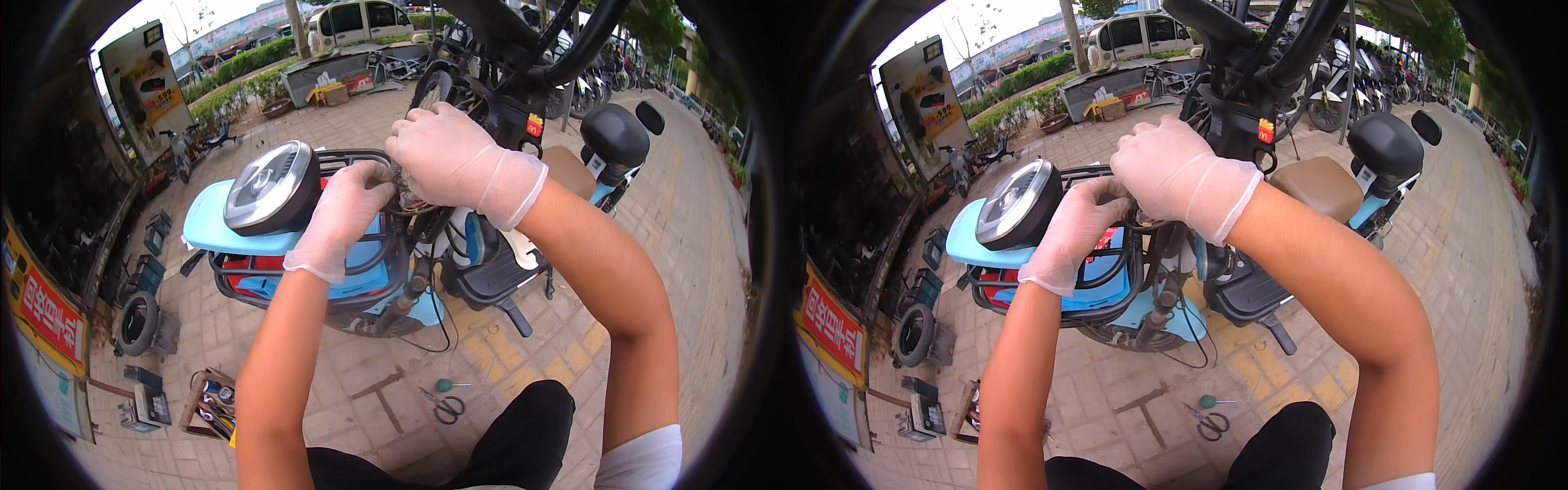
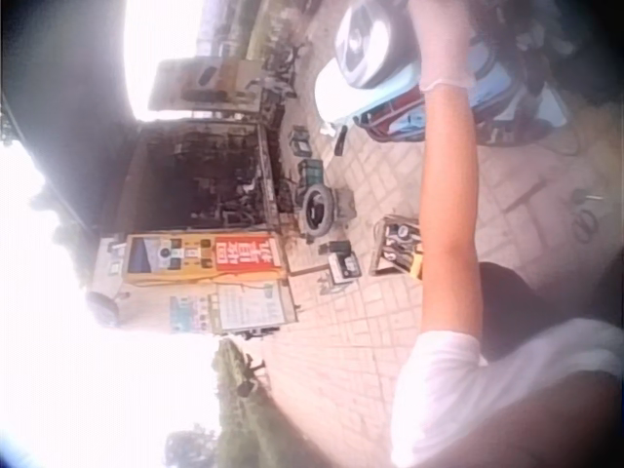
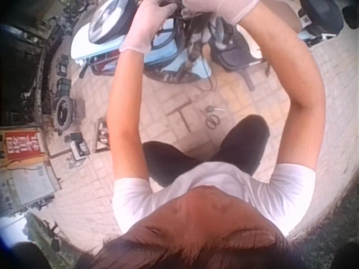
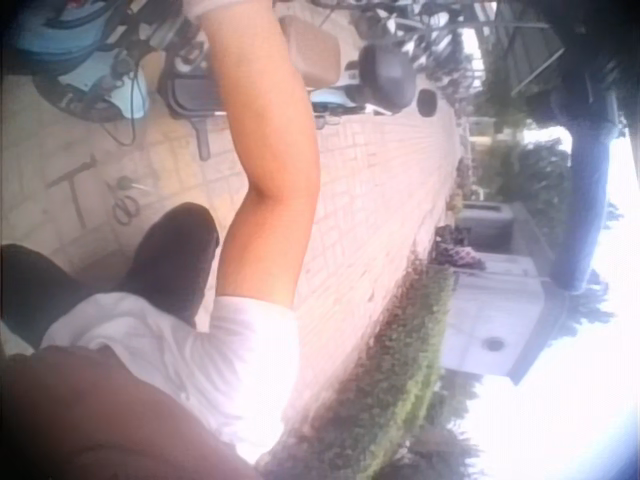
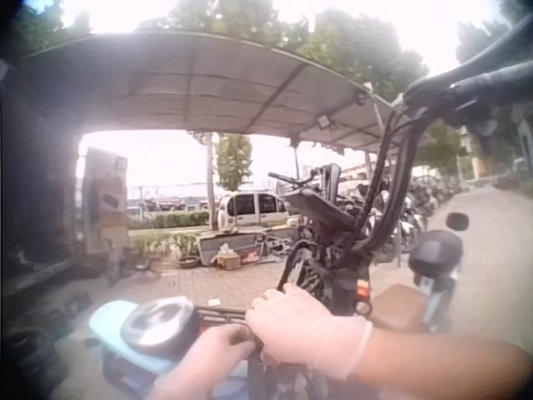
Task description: The person removes a rear storage box from an electric scooter, then uses a screwdriver and pliers to strip and connect wires near the rear wheel and handlebar area. The person secures the connection with a zip tie.
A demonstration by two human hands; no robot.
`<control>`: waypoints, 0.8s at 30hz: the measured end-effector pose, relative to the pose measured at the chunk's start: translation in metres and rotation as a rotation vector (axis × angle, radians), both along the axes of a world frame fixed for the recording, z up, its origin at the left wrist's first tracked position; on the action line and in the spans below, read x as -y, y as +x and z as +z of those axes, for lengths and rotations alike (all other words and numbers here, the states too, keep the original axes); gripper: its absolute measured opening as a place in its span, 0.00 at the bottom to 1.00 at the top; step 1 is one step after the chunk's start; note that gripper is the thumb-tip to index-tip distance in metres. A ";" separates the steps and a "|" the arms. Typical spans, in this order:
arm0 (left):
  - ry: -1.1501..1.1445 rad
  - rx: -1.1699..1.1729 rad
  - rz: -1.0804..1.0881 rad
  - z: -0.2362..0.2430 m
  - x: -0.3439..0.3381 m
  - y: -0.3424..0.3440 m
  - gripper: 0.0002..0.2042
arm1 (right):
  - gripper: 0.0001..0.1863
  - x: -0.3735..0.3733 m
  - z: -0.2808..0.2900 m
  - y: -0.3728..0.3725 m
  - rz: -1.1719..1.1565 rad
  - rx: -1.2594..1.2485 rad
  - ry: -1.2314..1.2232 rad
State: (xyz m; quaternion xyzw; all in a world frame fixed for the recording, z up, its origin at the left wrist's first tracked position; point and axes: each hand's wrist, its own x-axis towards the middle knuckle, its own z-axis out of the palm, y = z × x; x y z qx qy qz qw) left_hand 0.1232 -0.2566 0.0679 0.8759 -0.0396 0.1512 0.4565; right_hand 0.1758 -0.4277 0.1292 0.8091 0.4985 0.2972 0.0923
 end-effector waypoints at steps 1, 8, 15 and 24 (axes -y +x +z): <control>-0.005 0.035 0.007 0.002 0.000 0.005 0.14 | 0.12 -0.002 0.003 0.003 0.019 -0.030 0.016; -0.126 -0.166 0.042 0.015 0.000 0.024 0.19 | 0.16 -0.013 0.021 0.009 -0.084 -0.335 0.028; -0.223 -0.036 0.013 0.012 0.011 0.018 0.18 | 0.22 -0.013 0.035 0.011 -0.183 -0.614 0.065; -0.177 0.028 -0.022 0.008 0.013 0.008 0.15 | 0.14 -0.020 0.036 0.009 -0.204 -0.448 -0.105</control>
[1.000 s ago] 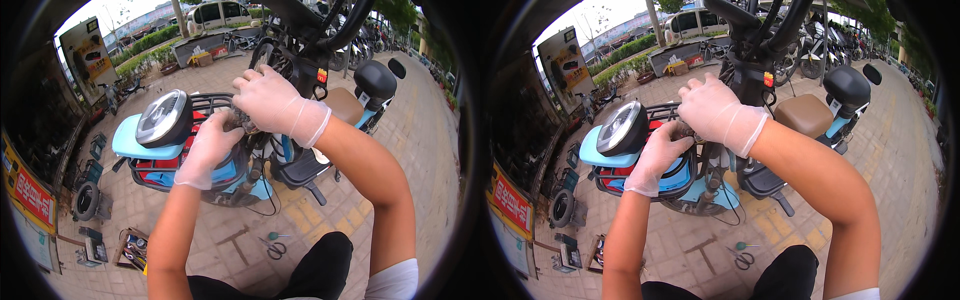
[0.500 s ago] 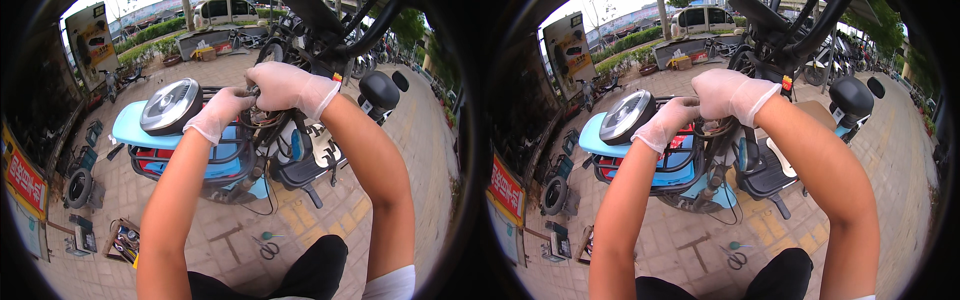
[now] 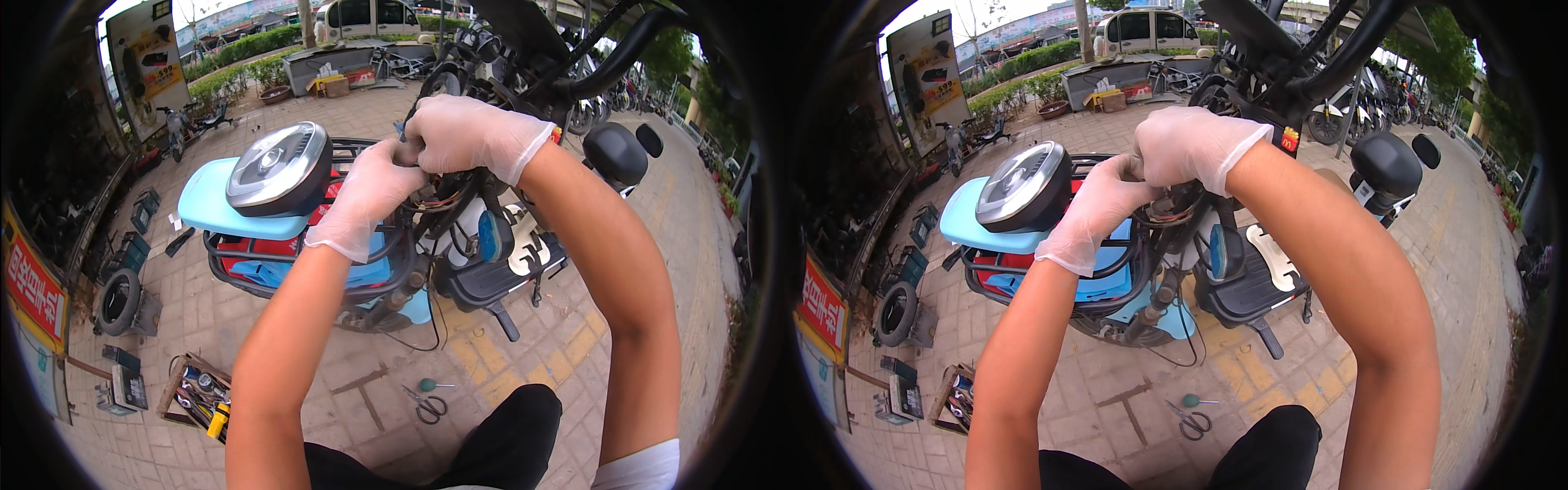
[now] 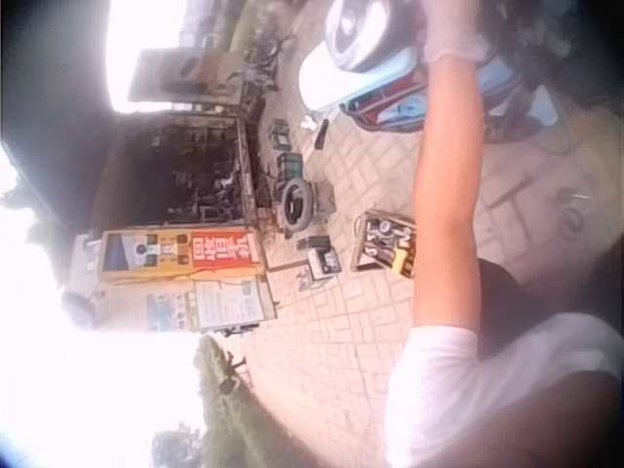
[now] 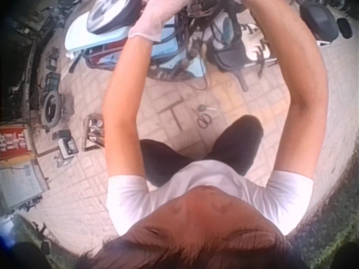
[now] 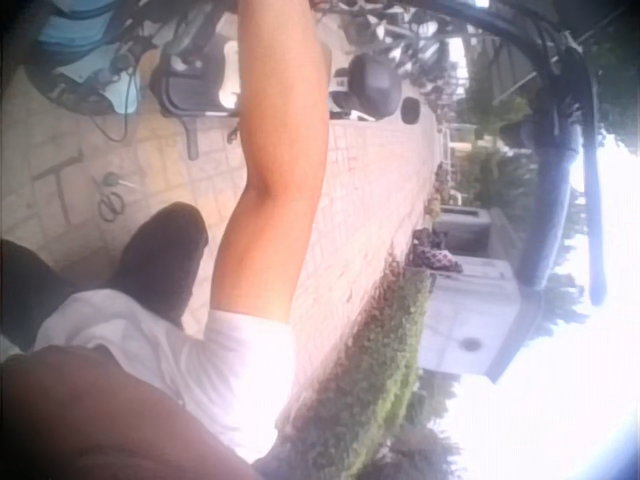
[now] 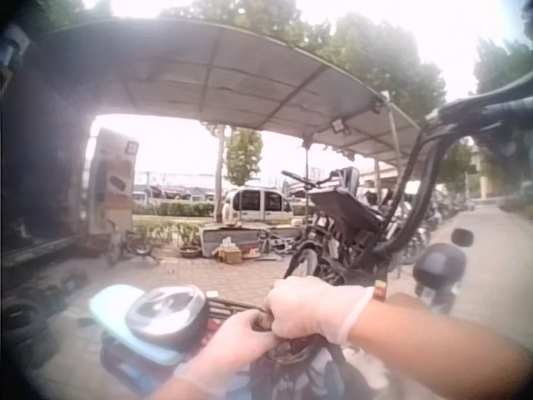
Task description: The person removes a rear storage box from an electric scooter, then uses a screwdriver and pliers to strip and connect wires near the rear wheel and handlebar area. The person secures the connection with a zip tie.
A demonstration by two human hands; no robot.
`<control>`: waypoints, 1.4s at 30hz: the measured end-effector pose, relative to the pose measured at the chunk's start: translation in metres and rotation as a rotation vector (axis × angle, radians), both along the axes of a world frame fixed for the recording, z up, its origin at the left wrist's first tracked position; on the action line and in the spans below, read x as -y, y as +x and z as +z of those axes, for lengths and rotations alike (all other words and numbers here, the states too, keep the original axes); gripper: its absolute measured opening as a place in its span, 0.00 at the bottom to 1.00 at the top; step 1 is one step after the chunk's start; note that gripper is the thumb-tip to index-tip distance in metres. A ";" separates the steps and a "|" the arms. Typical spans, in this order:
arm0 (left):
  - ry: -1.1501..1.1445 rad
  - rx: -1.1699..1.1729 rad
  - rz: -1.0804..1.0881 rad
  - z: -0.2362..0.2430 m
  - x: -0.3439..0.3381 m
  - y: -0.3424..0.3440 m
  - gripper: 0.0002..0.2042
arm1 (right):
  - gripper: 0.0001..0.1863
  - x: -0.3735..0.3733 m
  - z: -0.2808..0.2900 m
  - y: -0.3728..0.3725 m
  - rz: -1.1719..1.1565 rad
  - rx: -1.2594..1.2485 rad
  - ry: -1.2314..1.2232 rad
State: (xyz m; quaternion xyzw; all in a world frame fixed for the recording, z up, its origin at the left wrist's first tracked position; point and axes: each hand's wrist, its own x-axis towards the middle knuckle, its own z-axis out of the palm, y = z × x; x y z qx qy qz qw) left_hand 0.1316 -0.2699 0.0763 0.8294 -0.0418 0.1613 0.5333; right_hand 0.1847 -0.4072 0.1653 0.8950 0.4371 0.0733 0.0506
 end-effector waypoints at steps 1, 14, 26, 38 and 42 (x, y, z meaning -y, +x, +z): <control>0.024 -0.010 -0.045 0.001 -0.003 0.001 0.16 | 0.14 0.000 -0.001 -0.001 0.052 0.080 -0.004; 0.253 -0.053 -0.330 -0.008 -0.021 0.012 0.21 | 0.08 0.019 -0.005 -0.018 0.132 0.040 -0.153; 0.391 -0.037 -0.337 -0.008 -0.026 0.020 0.24 | 0.15 0.012 0.003 -0.030 0.068 -0.124 -0.116; 0.165 -0.137 -0.338 -0.012 -0.027 0.024 0.24 | 0.15 0.006 -0.016 -0.017 0.056 -0.040 0.061; 0.179 -0.183 -0.321 -0.009 -0.029 0.024 0.21 | 0.15 0.013 -0.013 -0.014 0.102 -0.163 0.120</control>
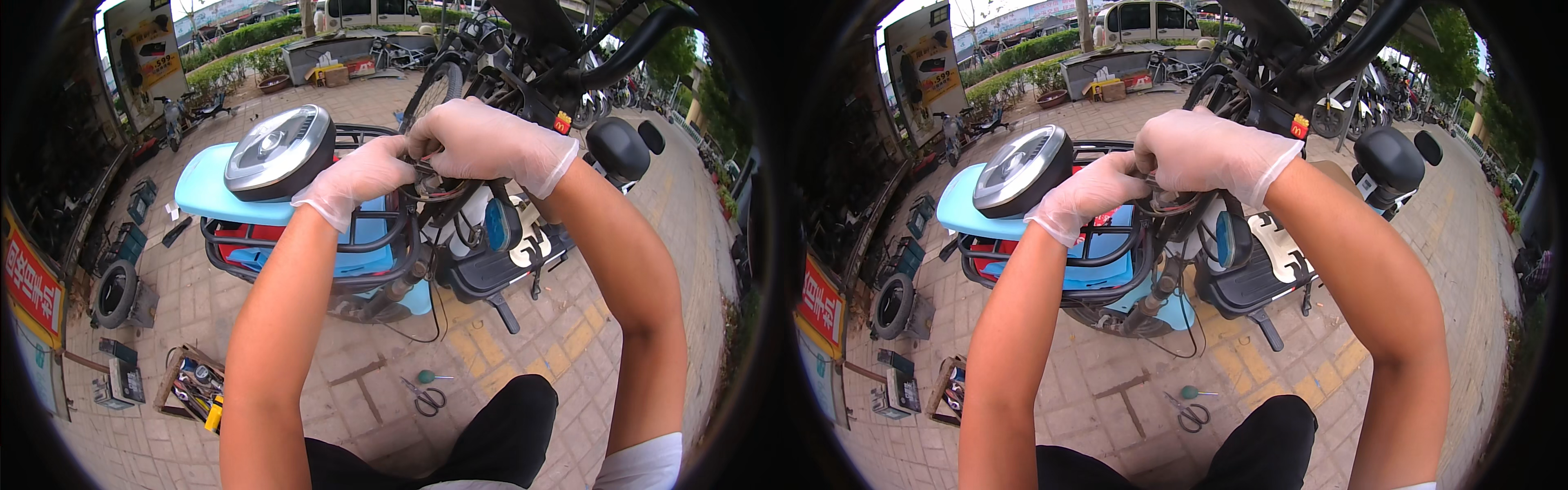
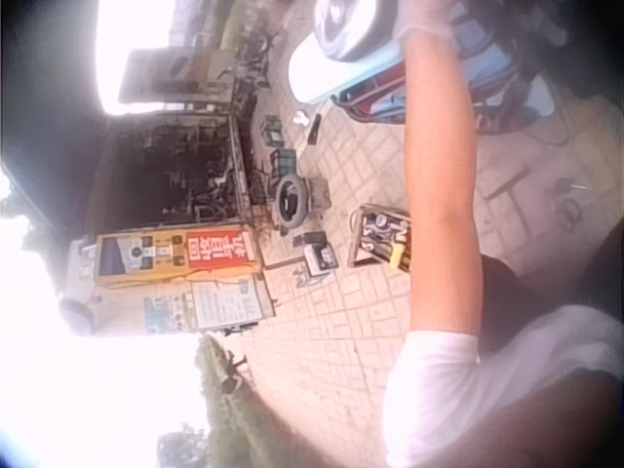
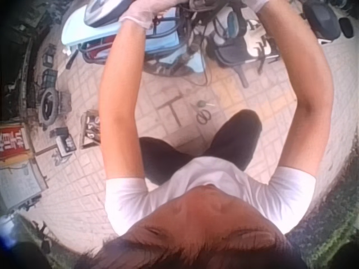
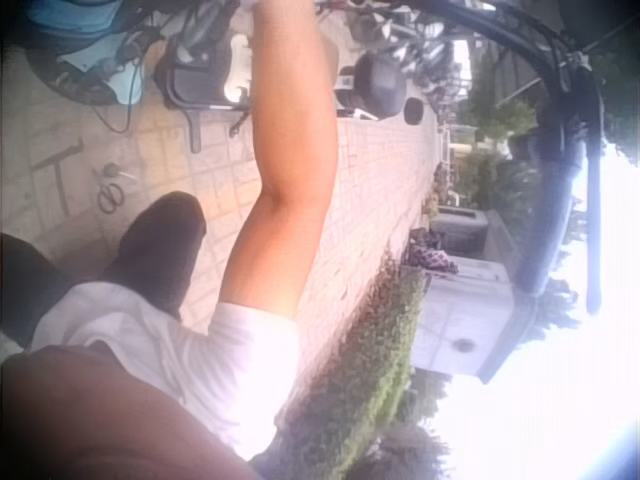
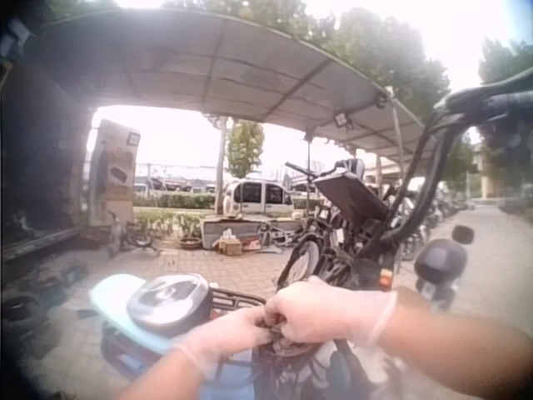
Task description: The person removes a rear storage box from an electric scooter, then uses a screwdriver and pliers to strip and connect wires near the rear wheel and handlebar area. The person secures the connection with a zip tie.
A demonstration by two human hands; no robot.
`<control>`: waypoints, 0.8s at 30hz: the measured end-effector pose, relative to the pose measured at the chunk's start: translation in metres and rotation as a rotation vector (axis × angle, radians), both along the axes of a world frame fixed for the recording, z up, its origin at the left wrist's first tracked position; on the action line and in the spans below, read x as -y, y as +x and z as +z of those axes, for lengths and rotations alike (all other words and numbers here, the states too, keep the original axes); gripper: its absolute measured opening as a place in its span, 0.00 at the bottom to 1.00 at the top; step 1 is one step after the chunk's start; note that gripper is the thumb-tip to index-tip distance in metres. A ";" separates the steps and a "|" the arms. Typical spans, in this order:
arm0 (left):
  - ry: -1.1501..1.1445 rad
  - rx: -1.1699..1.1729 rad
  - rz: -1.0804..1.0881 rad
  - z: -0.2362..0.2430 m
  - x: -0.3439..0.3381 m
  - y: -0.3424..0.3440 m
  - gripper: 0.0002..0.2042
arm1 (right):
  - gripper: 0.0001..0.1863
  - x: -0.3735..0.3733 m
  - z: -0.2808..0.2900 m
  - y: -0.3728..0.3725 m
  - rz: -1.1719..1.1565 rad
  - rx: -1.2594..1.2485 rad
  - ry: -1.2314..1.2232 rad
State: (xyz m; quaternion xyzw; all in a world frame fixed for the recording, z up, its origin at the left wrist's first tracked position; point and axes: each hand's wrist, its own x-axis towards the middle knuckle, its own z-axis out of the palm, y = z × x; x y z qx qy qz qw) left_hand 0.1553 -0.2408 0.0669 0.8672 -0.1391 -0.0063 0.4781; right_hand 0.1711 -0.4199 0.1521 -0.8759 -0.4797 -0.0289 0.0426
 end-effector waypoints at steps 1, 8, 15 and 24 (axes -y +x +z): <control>-0.006 0.016 -0.002 0.000 0.000 -0.002 0.20 | 0.15 0.000 0.000 0.001 0.022 0.014 -0.009; 0.012 0.037 0.096 0.007 0.005 -0.019 0.18 | 0.14 0.005 0.001 -0.001 0.009 0.050 0.021; 0.143 0.323 0.279 -0.005 0.020 -0.033 0.15 | 0.10 -0.004 -0.005 0.004 -0.182 0.226 0.076; 0.600 0.849 0.351 -0.027 0.046 -0.050 0.07 | 0.13 -0.012 -0.003 0.005 -0.257 0.260 0.099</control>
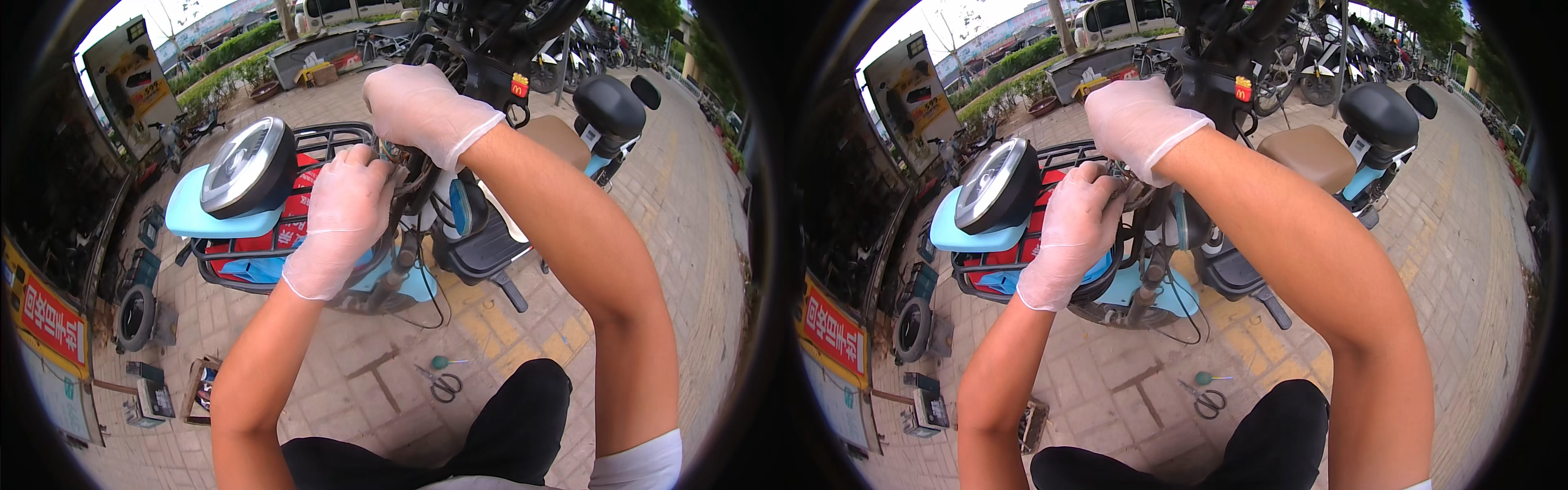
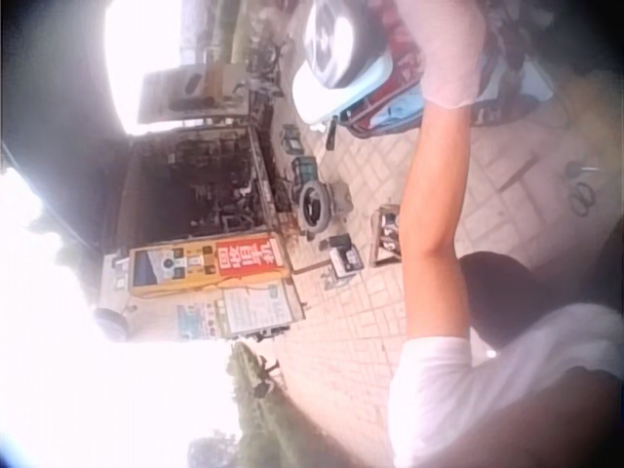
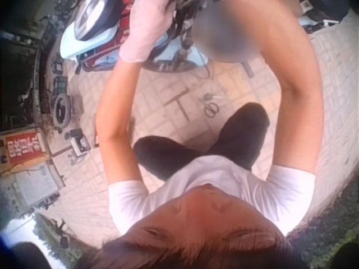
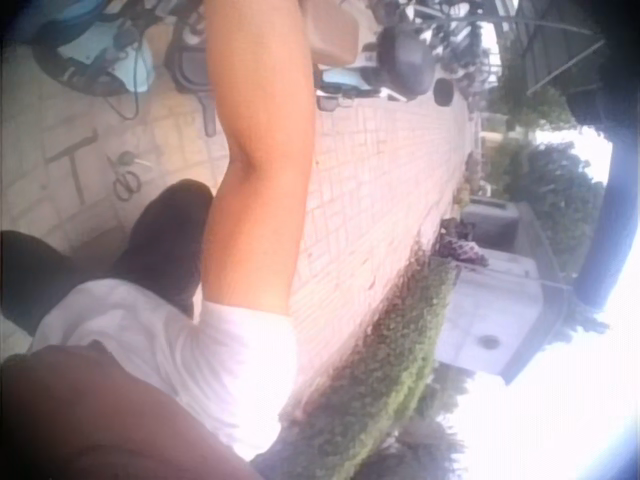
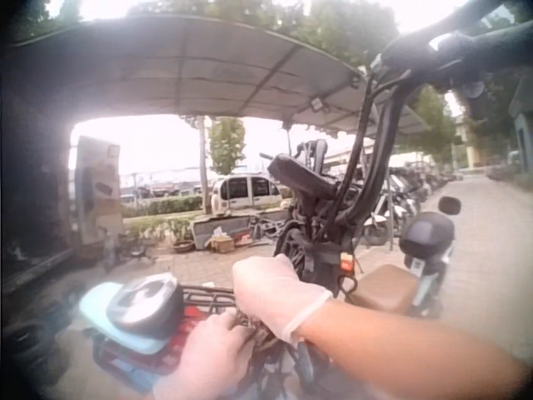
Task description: The person removes a rear storage box from an electric scooter, then uses a screwdriver and pliers to strip and connect wires near the rear wheel and handlebar area. The person secures the connection with a zip tie.
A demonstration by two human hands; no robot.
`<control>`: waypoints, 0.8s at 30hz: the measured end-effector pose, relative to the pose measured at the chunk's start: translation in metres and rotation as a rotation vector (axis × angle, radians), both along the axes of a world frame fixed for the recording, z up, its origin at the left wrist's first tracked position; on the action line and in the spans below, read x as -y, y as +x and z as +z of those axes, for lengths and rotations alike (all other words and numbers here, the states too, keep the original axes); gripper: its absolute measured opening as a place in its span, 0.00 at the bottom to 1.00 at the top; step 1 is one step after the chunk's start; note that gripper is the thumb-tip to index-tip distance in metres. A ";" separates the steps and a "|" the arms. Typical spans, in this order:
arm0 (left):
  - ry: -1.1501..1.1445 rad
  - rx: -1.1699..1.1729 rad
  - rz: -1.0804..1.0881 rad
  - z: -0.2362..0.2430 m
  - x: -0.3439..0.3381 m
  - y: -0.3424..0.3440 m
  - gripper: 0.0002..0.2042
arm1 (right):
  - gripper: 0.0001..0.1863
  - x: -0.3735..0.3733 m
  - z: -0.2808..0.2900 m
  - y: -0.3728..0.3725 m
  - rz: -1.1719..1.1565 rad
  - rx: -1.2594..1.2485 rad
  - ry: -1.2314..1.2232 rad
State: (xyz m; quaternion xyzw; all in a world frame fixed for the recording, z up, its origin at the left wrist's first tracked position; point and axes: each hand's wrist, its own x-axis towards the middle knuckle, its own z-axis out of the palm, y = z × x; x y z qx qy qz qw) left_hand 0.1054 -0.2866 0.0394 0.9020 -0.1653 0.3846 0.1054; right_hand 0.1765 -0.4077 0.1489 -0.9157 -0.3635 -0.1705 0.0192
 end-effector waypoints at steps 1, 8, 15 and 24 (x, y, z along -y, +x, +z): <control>-0.032 -0.024 -0.006 0.001 -0.001 0.000 0.07 | 0.14 -0.001 0.000 -0.001 -0.009 -0.024 -0.024; -0.490 -0.389 -0.184 0.011 -0.012 -0.001 0.16 | 0.17 0.041 -0.027 -0.053 0.781 0.243 0.905; -0.502 -0.783 -0.042 0.035 -0.023 0.004 0.19 | 0.19 0.131 -0.155 -0.133 0.455 -0.589 1.261; -0.782 -0.804 -0.027 0.041 -0.016 0.014 0.14 | 0.34 0.084 -0.311 -0.066 0.084 -0.807 0.885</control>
